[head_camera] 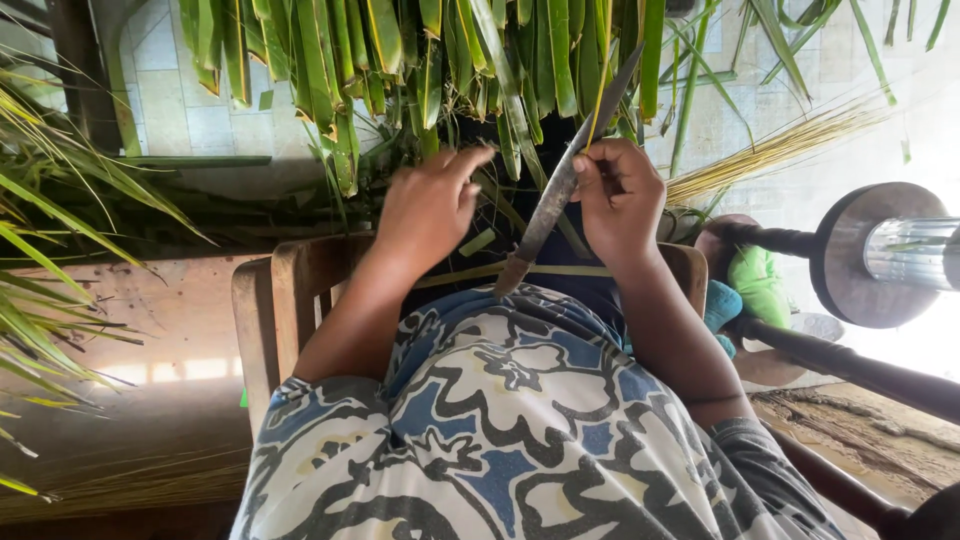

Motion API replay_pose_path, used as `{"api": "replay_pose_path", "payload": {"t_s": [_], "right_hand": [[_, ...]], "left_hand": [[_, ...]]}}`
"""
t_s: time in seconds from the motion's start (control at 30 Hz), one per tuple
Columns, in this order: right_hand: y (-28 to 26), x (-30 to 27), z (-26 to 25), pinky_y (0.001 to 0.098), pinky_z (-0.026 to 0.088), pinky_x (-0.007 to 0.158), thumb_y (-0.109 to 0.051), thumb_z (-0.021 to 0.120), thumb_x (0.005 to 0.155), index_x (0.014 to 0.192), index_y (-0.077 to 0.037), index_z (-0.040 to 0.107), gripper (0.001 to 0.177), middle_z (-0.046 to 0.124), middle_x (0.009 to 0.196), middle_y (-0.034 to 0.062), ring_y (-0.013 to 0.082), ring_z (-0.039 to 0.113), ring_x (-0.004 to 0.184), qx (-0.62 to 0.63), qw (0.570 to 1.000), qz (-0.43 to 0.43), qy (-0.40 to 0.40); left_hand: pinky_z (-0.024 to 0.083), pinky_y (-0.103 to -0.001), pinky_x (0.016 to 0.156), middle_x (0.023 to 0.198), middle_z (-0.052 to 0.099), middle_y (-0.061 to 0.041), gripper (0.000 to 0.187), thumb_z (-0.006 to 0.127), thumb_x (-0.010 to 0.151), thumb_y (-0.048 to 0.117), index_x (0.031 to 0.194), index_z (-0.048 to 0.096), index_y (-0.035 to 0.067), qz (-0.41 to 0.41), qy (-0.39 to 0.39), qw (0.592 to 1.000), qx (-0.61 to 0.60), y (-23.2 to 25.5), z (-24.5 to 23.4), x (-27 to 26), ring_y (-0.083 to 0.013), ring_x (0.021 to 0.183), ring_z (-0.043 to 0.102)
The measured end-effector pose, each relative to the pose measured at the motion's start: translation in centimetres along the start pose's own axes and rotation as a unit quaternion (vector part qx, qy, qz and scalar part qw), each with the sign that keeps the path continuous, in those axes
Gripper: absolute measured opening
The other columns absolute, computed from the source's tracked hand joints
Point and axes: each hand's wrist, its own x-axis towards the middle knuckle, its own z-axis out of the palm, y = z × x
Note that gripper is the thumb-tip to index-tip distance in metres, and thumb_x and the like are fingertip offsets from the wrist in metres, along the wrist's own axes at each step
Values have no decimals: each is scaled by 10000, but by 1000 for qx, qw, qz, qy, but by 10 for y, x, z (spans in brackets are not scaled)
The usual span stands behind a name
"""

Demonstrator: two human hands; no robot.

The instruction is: Stripping the leafy part from palm fronds using a knife to extract the midribs

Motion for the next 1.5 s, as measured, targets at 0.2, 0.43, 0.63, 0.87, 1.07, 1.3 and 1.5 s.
{"api": "replay_pose_path", "payload": {"t_s": [0.2,0.43,0.63,0.87,1.07,1.3,1.5], "right_hand": [[2,-1,0,309,530,495,32,563,927,930,121,527,95,554,772,225,300,636,588,38,999,3,12],[10,-1,-6,315,557,483,-11,522,948,943,114,498,127,567,745,243,270,634,577,123,987,104,25],[11,4,-12,229,475,365,2,498,928,930,48,487,47,566,686,190,173,565,448,226,946,231,32],[8,0,1,226,384,304,79,540,847,841,88,560,23,514,595,213,163,470,351,257,941,221,-2],[-12,3,-3,229,376,304,100,546,849,823,95,599,59,516,551,236,171,478,336,163,969,180,-35],[-18,-9,-4,227,403,352,128,544,846,805,128,588,60,556,572,250,176,522,370,90,984,153,-6],[-33,-20,-5,222,437,377,71,570,872,923,142,608,95,590,630,257,171,562,424,59,985,161,-16]], "left_hand": [[423,-510,907,1186,491,-261,659,683,842,103,1397,327,108,35,4,935,-353,35,6,6,-375,1083,507],[500,-249,485,610,617,-157,146,456,949,97,943,568,3,-24,39,752,-658,2,131,33,-181,518,637],[481,-233,467,565,542,-121,136,407,967,114,934,492,13,-7,62,668,-742,-4,96,35,-169,461,571],[393,-175,378,607,587,-191,541,431,938,36,1436,224,71,166,-109,665,-720,16,58,28,-138,372,516],[368,-157,367,599,578,-175,518,418,933,6,1424,267,67,147,-121,645,-740,26,49,21,-123,358,500],[384,-183,364,574,574,-179,440,454,936,43,1369,371,37,137,-75,648,-745,11,78,28,-136,353,497],[371,-192,350,562,560,-168,432,446,943,29,1369,375,53,139,-38,647,-749,-1,71,31,-143,337,486]]}}
